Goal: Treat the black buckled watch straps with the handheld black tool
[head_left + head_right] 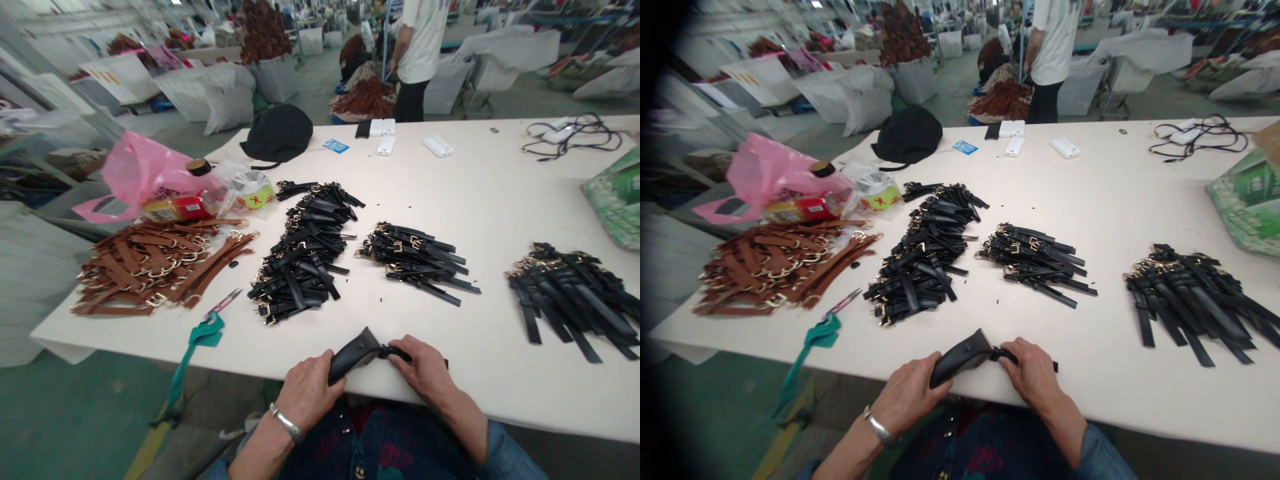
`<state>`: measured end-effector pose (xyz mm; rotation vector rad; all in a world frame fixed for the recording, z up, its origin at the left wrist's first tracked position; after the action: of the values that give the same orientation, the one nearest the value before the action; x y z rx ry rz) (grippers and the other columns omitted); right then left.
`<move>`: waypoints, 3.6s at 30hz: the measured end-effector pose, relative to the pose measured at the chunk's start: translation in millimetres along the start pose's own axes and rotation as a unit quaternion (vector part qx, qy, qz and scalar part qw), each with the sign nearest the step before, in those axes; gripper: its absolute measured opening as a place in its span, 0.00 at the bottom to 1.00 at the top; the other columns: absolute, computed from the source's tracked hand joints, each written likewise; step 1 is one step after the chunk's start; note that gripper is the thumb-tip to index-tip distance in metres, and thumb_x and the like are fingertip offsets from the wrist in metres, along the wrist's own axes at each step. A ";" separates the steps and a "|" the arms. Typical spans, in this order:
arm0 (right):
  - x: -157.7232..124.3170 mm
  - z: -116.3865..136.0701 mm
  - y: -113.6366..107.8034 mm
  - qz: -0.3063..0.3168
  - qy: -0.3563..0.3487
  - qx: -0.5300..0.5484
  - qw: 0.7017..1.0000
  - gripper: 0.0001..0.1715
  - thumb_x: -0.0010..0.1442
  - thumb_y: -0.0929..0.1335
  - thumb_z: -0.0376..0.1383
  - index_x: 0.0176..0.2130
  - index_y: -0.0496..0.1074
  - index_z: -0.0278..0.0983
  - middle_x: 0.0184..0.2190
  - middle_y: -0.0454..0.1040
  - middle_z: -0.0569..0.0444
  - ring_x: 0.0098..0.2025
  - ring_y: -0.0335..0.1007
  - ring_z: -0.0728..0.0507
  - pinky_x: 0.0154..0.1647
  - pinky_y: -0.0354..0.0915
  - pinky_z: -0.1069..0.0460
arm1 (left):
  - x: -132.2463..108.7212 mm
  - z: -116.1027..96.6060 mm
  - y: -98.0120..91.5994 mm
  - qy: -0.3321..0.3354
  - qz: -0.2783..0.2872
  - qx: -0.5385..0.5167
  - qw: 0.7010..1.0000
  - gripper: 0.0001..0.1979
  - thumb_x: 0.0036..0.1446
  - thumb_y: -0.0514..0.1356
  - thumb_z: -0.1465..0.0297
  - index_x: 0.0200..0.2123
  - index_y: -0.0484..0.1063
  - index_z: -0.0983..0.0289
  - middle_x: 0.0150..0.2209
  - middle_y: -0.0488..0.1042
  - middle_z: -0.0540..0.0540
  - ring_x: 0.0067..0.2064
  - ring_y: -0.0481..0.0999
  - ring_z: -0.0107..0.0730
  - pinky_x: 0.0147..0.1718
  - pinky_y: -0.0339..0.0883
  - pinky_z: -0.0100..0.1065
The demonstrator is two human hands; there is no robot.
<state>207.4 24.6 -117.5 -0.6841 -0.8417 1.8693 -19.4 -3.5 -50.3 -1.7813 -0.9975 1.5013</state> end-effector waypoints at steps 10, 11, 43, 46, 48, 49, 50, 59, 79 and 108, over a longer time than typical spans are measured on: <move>-1.8 8.8 -5.6 -0.132 -0.175 -0.042 0.975 0.11 0.58 0.61 0.29 0.38 0.70 0.38 0.32 0.72 0.50 0.35 0.67 0.45 0.38 0.60 0.49 | -21.0 12.6 -24.2 -0.010 -0.015 -0.016 1.000 0.13 0.52 0.50 0.58 0.37 0.63 0.57 0.30 0.74 0.52 0.34 0.73 0.35 0.31 0.59 0.31; -3.4 7.2 -2.9 -0.137 -0.183 -0.039 0.973 0.12 0.58 0.60 0.28 0.38 0.70 0.37 0.33 0.72 0.50 0.36 0.67 0.45 0.39 0.60 0.48 | -22.1 12.8 -25.0 -0.010 -0.011 -0.011 1.000 0.13 0.52 0.50 0.58 0.37 0.63 0.57 0.30 0.74 0.52 0.35 0.73 0.35 0.31 0.59 0.31; -5.2 19.2 5.1 -0.121 -0.135 -0.090 0.979 0.11 0.58 0.60 0.29 0.33 0.70 0.37 0.32 0.69 0.50 0.34 0.60 0.45 0.34 0.54 0.49 | -8.1 -10.9 -14.7 0.048 0.038 0.091 0.994 0.14 0.52 0.50 0.61 0.41 0.62 0.60 0.33 0.74 0.55 0.39 0.73 0.41 0.36 0.62 0.38; -0.9 20.9 3.0 -0.083 -0.120 -0.047 0.988 0.08 0.58 0.60 0.30 0.31 0.68 0.37 0.32 0.68 0.50 0.36 0.60 0.44 0.36 0.55 0.49 | -7.5 -9.9 -15.1 0.057 0.038 0.098 0.993 0.15 0.52 0.50 0.61 0.42 0.62 0.60 0.34 0.74 0.56 0.38 0.73 0.41 0.36 0.63 0.38; 1.5 21.6 1.7 -0.056 -0.104 -0.007 0.993 0.06 0.58 0.61 0.31 0.30 0.66 0.37 0.34 0.68 0.51 0.37 0.60 0.44 0.37 0.56 0.48 | -7.2 -8.6 -14.6 0.062 0.037 0.105 0.992 0.15 0.52 0.51 0.61 0.42 0.62 0.60 0.34 0.74 0.56 0.38 0.73 0.42 0.35 0.63 0.38; 2.4 21.6 1.3 -0.045 -0.095 0.015 0.994 0.06 0.58 0.61 0.32 0.29 0.65 0.37 0.35 0.68 0.51 0.38 0.61 0.43 0.38 0.56 0.48 | -7.1 -8.0 -14.3 0.065 0.036 0.108 0.991 0.15 0.52 0.51 0.61 0.41 0.61 0.60 0.34 0.74 0.56 0.38 0.73 0.42 0.34 0.63 0.38; 3.2 21.4 1.1 -0.037 -0.085 0.038 0.995 0.07 0.58 0.61 0.33 0.29 0.65 0.38 0.36 0.68 0.52 0.38 0.61 0.44 0.39 0.56 0.48 | -7.0 -7.5 -13.9 0.068 0.034 0.110 0.991 0.15 0.52 0.51 0.61 0.41 0.61 0.60 0.34 0.74 0.56 0.37 0.73 0.42 0.34 0.63 0.39; 11.9 17.6 12.7 -0.070 -0.038 0.133 0.988 0.09 0.61 0.59 0.37 0.30 0.63 0.39 0.29 0.69 0.56 0.33 0.64 0.47 0.38 0.58 0.51 | -5.0 -9.1 -21.6 0.072 0.043 0.114 0.990 0.15 0.50 0.52 0.62 0.41 0.61 0.60 0.36 0.73 0.56 0.39 0.72 0.41 0.36 0.63 0.39; -10.6 -12.2 2.8 -0.130 -0.128 0.054 0.982 0.16 0.55 0.64 0.33 0.45 0.66 0.40 0.38 0.68 0.47 0.41 0.64 0.40 0.41 0.63 0.43 | 1.7 -20.3 -25.7 0.077 0.060 0.119 0.988 0.14 0.51 0.51 0.63 0.42 0.61 0.60 0.36 0.73 0.57 0.40 0.72 0.41 0.37 0.63 0.39; 5.1 -12.7 7.9 -0.127 -0.023 0.085 0.988 0.08 0.55 0.66 0.40 0.31 0.72 0.39 0.27 0.68 0.52 0.33 0.63 0.44 0.35 0.61 0.49 | 4.7 -22.7 -16.9 0.108 0.041 0.109 0.987 0.15 0.50 0.54 0.63 0.41 0.60 0.60 0.36 0.74 0.55 0.38 0.73 0.41 0.34 0.63 0.37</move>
<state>210.6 30.0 -131.9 -0.4093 -0.7502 1.7070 0.4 10.1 -34.7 -1.7988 -0.6360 1.3710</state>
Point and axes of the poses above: each hand's wrist, its own x-axis towards the middle knuckle, its own y-axis out of the palm, z = x × y, the point moved 3 cm from there along x, towards the middle knuckle
